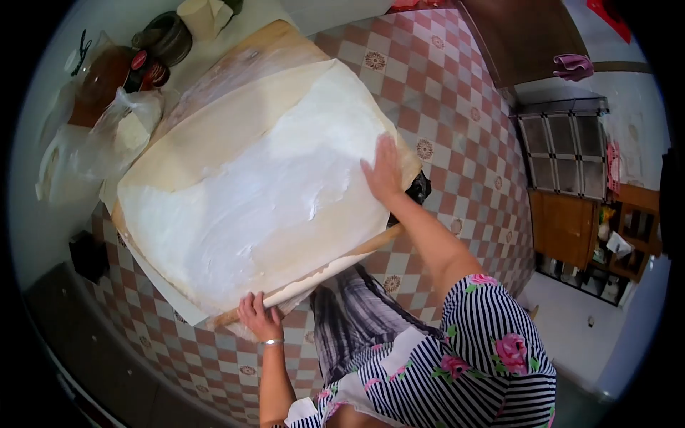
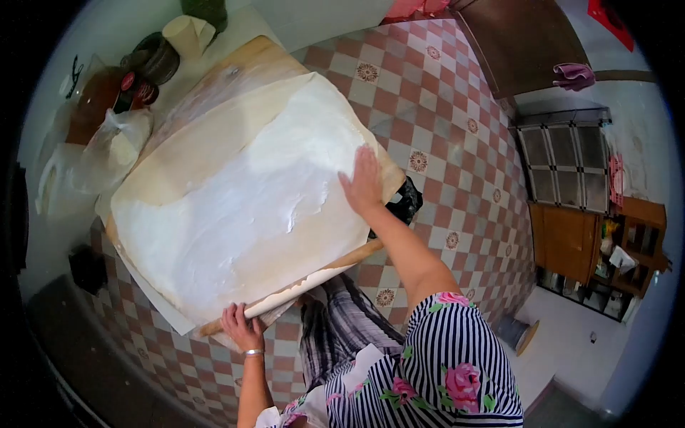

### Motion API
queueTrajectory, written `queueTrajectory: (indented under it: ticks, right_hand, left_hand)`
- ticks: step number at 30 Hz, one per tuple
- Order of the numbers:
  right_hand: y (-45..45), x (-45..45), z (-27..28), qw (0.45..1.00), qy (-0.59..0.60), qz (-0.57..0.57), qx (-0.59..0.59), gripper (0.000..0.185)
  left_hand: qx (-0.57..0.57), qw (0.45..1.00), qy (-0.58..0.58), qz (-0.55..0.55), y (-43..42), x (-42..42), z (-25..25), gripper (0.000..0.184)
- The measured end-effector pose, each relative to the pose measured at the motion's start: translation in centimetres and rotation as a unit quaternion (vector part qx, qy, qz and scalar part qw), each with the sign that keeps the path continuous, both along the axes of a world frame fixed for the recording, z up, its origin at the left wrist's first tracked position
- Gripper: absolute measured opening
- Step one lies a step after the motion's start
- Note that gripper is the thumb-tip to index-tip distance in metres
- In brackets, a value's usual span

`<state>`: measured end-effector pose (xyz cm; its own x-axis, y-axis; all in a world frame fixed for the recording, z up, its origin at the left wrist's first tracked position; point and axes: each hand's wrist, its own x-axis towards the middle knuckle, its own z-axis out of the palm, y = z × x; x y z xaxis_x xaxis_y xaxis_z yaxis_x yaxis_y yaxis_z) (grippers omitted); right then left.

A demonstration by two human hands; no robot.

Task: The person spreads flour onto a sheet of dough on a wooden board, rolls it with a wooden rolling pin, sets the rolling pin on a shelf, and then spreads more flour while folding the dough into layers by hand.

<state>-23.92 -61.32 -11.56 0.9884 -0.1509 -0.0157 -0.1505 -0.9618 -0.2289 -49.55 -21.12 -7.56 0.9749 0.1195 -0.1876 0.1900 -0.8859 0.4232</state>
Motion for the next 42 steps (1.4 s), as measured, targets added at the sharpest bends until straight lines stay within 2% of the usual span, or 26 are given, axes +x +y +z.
queueTrajectory:
  ticks: [2, 6, 9, 12, 15, 16, 20, 23, 26, 27, 30, 31, 34, 37, 40, 42]
  right_hand:
    - [-0.6, 2.4, -1.7, 0.998, -0.055, -0.011, -0.020, 0.076]
    - [1.3, 6.2, -1.3, 0.998, -0.043, -0.042, -0.001, 0.077]
    - [3.0, 5.1, -1.6, 0.998, -0.038, 0.046, -0.021, 0.080]
    - [3.1, 3.0, -1.7, 0.998, -0.021, 0.059, -0.021, 0.079]
    - [1.0, 4.8, -3.4, 0.995, -0.073, 0.031, -0.062, 0.079]
    - [3.5, 5.5, -3.2, 0.995, -0.067, 0.031, -0.061, 0.080]
    - [11.4, 5.5, -2.9, 0.981, -0.043, 0.190, -0.012, 0.083]
    - [19.5, 1.2, -1.3, 0.942, 0.024, 0.331, 0.052, 0.086]
    - [24.1, -3.9, -0.7, 0.858, 0.112, 0.490, 0.108, 0.088]
    - [24.4, -5.0, -0.7, 0.821, 0.117, 0.554, 0.078, 0.089]
    - [23.7, -3.7, -0.9, 0.805, 0.133, 0.576, 0.050, 0.088]
    - [24.0, -2.6, -0.5, 0.844, 0.102, 0.525, 0.039, 0.086]
    - [27.0, 0.7, -0.2, 0.887, 0.030, 0.457, 0.058, 0.084]
    - [32.1, -1.1, -1.2, 0.860, 0.053, 0.496, 0.102, 0.083]
    - [33.7, -6.5, -1.6, 0.750, 0.104, 0.644, 0.106, 0.078]
    - [31.5, -9.6, -1.9, 0.705, 0.114, 0.692, 0.105, 0.075]
  left_hand:
    - [0.000, 1.000, -0.004, 0.004, 0.0, -0.1, -0.2, 0.056]
    - [0.000, 1.000, -0.015, 0.014, 0.1, -0.3, -0.4, 0.054]
    - [-0.019, 0.999, -0.014, 0.025, 0.2, -0.3, -0.4, 0.054]
    - [-0.022, 0.999, -0.033, 0.029, 0.6, -0.4, -1.0, 0.055]
    - [-0.028, 0.998, -0.040, 0.037, 1.0, -1.0, -1.7, 0.057]
    - [-0.026, 0.999, -0.026, 0.032, 1.2, -1.0, -1.2, 0.056]
    - [-0.012, 0.998, -0.025, 0.054, 1.6, -1.7, -2.5, 0.055]
    - [-0.010, 0.997, -0.048, 0.061, 1.5, -2.0, -2.7, 0.054]
    - [-0.033, 0.997, -0.040, 0.065, 1.5, -2.5, -2.7, 0.054]
    - [-0.034, 0.997, -0.035, 0.065, 1.5, -2.5, -2.2, 0.055]
    - [-0.038, 0.996, -0.044, 0.068, 1.6, -3.6, -2.5, 0.056]
    - [-0.036, 0.996, -0.047, 0.067, 1.6, -3.9, -2.5, 0.056]
    - [-0.038, 0.996, -0.053, 0.067, 1.4, -4.1, -2.5, 0.055]
    - [-0.047, 0.995, -0.051, 0.067, 1.6, -4.3, -2.8, 0.055]
    - [-0.046, 0.995, -0.056, 0.062, 1.7, -4.2, -3.4, 0.055]
    - [-0.045, 0.995, -0.062, 0.056, 2.1, -4.3, -3.4, 0.054]
